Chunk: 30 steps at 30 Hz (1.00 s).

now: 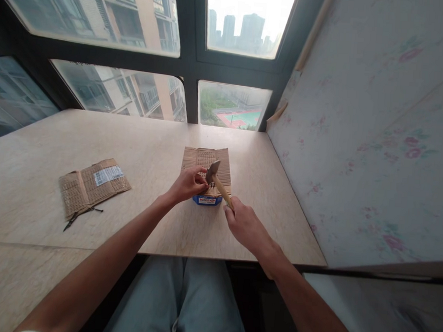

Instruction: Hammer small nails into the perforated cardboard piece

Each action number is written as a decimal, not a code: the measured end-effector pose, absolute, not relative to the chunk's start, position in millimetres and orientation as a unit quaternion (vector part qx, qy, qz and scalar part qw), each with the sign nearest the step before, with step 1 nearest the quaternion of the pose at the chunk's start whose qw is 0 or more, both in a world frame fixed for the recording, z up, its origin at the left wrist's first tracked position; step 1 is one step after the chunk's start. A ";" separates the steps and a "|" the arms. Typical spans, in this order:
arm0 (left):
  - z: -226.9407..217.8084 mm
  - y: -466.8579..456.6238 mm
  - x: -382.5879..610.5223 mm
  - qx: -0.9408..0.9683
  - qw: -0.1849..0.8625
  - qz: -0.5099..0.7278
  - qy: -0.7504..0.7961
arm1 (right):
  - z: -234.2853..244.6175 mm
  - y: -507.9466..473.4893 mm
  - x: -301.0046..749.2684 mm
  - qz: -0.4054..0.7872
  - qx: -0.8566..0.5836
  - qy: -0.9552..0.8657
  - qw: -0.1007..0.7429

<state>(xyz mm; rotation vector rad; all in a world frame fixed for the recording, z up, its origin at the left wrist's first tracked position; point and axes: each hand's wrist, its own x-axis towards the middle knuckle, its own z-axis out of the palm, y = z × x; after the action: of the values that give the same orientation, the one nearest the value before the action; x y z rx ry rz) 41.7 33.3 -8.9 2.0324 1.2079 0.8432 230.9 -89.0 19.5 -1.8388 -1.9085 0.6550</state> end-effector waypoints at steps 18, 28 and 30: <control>-10.1 8.8 9.9 0.727 0.100 0.408 0.544 | 25.6 -86.2 245.9 0.327 -0.664 -0.562 0.370; -50.3 -3.5 12.1 0.591 0.344 0.467 0.561 | 1.4 -58.3 235.8 0.513 -0.624 -0.384 0.447; -53.1 -5.2 12.2 0.588 0.346 0.483 0.548 | -3.4 -58.4 232.0 0.525 -0.617 -0.376 0.451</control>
<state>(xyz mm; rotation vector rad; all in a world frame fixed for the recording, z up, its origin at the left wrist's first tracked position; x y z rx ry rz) 12.2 -5.2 -53.1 1.5264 1.4230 1.2531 232.0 -58.4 -3.4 -1.5236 -0.9284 1.2968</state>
